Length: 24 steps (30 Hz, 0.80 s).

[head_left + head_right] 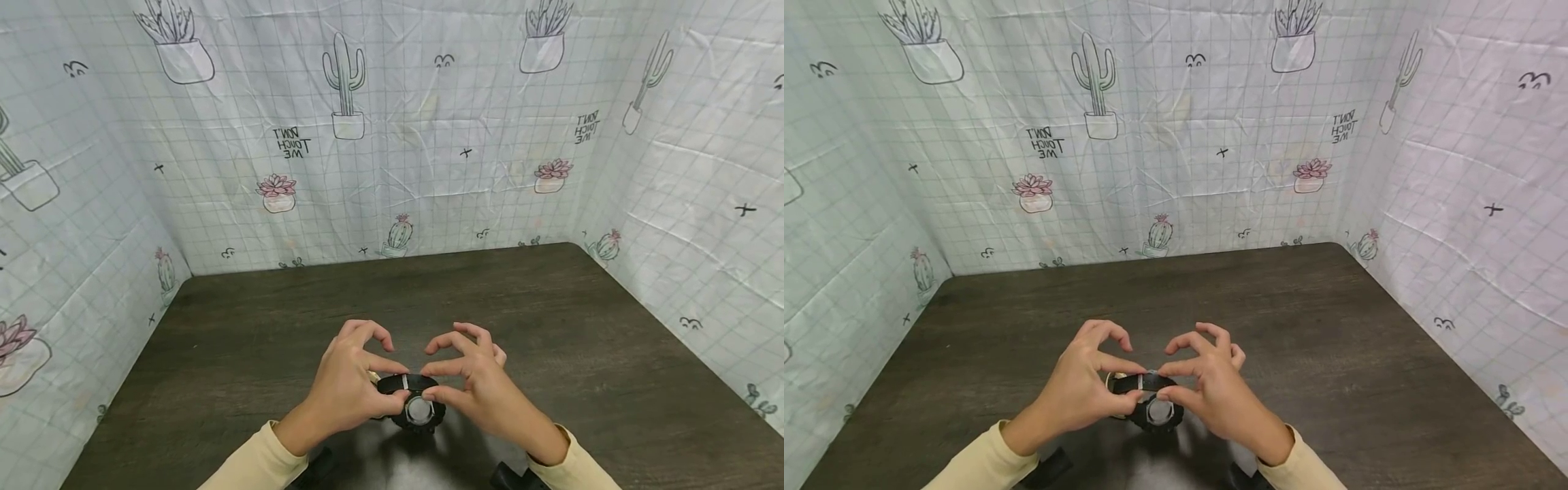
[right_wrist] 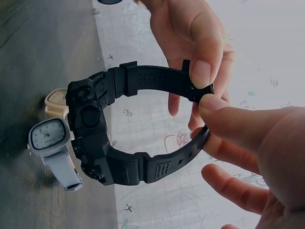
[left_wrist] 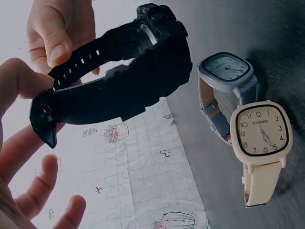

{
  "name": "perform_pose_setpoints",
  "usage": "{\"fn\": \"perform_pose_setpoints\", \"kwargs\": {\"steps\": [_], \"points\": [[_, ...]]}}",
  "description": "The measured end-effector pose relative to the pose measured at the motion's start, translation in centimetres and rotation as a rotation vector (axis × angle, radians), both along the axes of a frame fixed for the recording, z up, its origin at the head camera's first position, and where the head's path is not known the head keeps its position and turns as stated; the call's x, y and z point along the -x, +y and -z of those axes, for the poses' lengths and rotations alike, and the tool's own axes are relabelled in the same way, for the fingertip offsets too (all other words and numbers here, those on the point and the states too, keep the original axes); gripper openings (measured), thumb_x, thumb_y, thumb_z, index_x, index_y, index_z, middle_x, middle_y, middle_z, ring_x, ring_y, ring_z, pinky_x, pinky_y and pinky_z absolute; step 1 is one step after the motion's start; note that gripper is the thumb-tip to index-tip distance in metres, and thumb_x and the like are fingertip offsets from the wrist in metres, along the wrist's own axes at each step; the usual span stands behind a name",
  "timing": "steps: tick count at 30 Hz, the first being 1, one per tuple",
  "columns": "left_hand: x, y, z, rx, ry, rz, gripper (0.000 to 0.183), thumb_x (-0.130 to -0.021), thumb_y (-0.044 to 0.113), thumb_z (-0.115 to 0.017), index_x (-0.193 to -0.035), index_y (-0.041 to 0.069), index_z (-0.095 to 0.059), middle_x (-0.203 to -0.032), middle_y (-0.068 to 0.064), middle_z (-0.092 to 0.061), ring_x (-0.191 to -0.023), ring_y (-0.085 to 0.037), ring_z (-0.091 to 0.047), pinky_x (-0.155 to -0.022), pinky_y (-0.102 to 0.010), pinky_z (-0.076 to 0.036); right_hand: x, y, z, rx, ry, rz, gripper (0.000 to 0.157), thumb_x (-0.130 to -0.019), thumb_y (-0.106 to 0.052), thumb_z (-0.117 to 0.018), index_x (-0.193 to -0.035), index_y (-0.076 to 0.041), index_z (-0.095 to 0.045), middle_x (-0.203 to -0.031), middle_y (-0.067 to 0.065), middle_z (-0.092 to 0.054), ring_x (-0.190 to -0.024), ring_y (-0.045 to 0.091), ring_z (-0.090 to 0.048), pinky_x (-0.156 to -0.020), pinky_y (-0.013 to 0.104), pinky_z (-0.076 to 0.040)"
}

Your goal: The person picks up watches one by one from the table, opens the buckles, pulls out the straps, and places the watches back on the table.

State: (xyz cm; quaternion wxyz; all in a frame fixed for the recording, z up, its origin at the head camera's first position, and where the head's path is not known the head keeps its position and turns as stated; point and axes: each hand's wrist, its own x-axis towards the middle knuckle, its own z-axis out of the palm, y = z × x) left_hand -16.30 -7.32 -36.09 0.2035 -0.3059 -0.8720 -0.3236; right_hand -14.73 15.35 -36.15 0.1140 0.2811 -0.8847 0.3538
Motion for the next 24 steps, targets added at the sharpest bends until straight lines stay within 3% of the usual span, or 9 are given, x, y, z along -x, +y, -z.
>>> {"fn": "perform_pose_setpoints", "kwargs": {"steps": [11,15,24], "points": [[-0.1,1.1,-0.9,0.018,-0.037,0.063,0.012,-0.063,0.024,-0.085,-0.075,0.025,-0.081,-0.102,0.011,-0.054,-0.11,-0.013,-0.046,-0.087,-0.042,-0.045,0.1,-0.5,-0.4,-0.045,-0.013,-0.023,0.021,-0.073,-0.027,-0.085,-0.091,-0.031,-0.076,-0.122,-0.005,-0.054,-0.135,0.036,-0.026,-0.092,0.06,-0.016],[-0.2,1.2,-1.1,0.039,-0.037,0.064,0.014,-0.062,0.024,-0.086,-0.075,0.026,-0.081,-0.103,0.01,-0.054,-0.111,-0.014,-0.045,-0.087,-0.044,-0.044,0.3,-0.7,-0.7,-0.053,0.03,-0.026,0.019,-0.071,-0.026,-0.087,-0.088,-0.029,-0.078,-0.116,-0.007,-0.057,-0.133,0.034,-0.03,-0.091,0.06,-0.016],[-0.3,0.9,-0.3,-0.047,-0.006,0.052,0.017,-0.062,0.025,-0.088,-0.077,0.026,-0.081,-0.1,0.01,-0.056,-0.108,-0.011,-0.046,-0.079,-0.033,-0.047,0.4,-0.5,-0.8,-0.005,0.023,0.001,0.019,-0.069,-0.026,-0.087,-0.085,-0.031,-0.079,-0.103,-0.013,-0.058,-0.13,0.031,-0.033,-0.09,0.061,-0.013]]}}
